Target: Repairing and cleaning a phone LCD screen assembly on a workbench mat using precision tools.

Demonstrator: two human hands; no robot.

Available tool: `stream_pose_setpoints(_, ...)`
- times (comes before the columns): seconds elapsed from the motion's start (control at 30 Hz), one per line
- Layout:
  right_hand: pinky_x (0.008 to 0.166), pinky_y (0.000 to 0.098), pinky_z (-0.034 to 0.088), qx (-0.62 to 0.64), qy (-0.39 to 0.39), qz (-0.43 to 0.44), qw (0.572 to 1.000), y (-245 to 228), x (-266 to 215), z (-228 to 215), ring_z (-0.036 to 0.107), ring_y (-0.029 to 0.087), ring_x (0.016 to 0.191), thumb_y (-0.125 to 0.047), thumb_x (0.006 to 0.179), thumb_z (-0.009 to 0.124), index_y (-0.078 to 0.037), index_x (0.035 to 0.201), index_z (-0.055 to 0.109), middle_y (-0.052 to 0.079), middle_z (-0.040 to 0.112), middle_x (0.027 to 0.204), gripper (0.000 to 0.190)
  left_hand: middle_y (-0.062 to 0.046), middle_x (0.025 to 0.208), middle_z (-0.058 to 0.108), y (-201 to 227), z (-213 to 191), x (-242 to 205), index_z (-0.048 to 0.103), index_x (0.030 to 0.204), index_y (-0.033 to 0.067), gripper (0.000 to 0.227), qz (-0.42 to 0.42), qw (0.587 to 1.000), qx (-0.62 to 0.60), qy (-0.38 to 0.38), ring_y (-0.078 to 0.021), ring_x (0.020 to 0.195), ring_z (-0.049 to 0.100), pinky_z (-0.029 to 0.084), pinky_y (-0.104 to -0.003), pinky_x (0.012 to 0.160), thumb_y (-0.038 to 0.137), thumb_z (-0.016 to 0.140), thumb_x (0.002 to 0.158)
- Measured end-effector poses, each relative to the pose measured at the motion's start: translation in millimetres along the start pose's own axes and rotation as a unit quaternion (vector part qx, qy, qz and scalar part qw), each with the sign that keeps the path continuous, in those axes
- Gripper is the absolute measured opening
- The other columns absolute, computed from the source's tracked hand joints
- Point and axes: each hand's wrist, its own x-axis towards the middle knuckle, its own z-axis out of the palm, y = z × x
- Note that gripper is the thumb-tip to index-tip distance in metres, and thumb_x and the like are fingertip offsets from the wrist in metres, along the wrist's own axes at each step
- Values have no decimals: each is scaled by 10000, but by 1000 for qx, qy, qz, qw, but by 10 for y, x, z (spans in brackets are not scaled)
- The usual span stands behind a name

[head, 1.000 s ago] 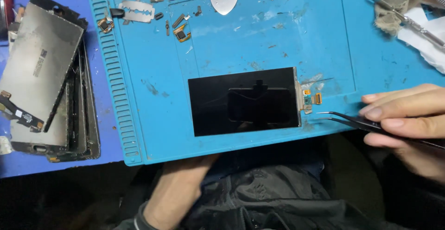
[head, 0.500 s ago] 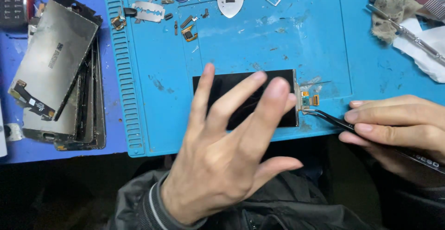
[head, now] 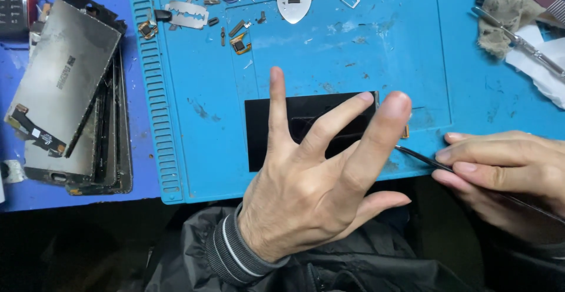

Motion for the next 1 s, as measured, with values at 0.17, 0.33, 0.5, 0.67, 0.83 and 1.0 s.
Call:
stream_pose_setpoints(0.17, 1049, 408, 674, -5, -31, 57, 998, 60, -57, -24, 770, 199, 965, -7, 758, 810, -83, 950, 717, 90, 754, 1036, 226, -80, 1578, 551, 8, -22, 11, 400, 1463, 80, 836, -10, 999, -33, 22, -235, 1434, 663, 3, -871, 1231, 534, 902, 972)
stream_pose_setpoints(0.33, 1091, 388, 683, 32, 1, 23, 999, 119, -126, -15, 769, 217, 1064, 9, 816, 803, -96, 1126, 588, 105, 731, 1133, 392, -49, 1514, 626, 5, 9, 6, 444, 1423, 83, 630, 2, 998, -40, 57, -247, 1367, 668, -17, -868, 1189, 476, 742, 1031)
stream_pose_setpoints(0.5, 1062, 393, 673, 21, 18, 53, 998, 73, -132, 25, 755, 259, 1091, 34, 812, 806, -46, 1074, 617, 145, 723, 1122, 333, -45, 1505, 620, -8, 49, -27, 469, 1401, 95, 639, 3, 996, -64, 61, -241, 1339, 718, -47, -890, 1184, 402, 865, 1005)
stream_pose_setpoints(0.67, 1126, 440, 666, 24, 69, 91, 993, 98, -185, 66, 700, 271, 1058, 109, 896, 759, 21, 1059, 598, 199, 684, 1135, 245, -33, 1475, 653, -7, 3, -14, 492, 1387, 106, 647, 4, 995, -69, 67, -246, 1346, 705, -28, -897, 1183, 356, 930, 981)
stream_pose_setpoints(0.83, 1017, 380, 647, 24, 27, 146, 989, 150, -236, -56, 757, 344, 1183, 48, 869, 724, 67, 1069, 632, 224, 703, 1183, 221, -76, 1537, 589, 16, -87, 15, 440, 1408, 74, 753, -30, 995, -85, 50, -244, 1468, 596, -36, -913, 1228, 352, 971, 951)
stream_pose_setpoints(1.0, 1161, 447, 639, 69, 86, 169, 979, 97, -227, 25, 721, 341, 1149, 96, 999, 639, 73, 1109, 550, 242, 630, 1225, 143, 7, 1467, 690, 48, -96, 47, 468, 1447, 89, 682, -42, 993, -101, 49, -270, 1481, 546, -64, -930, 1202, 264, 903, 951)
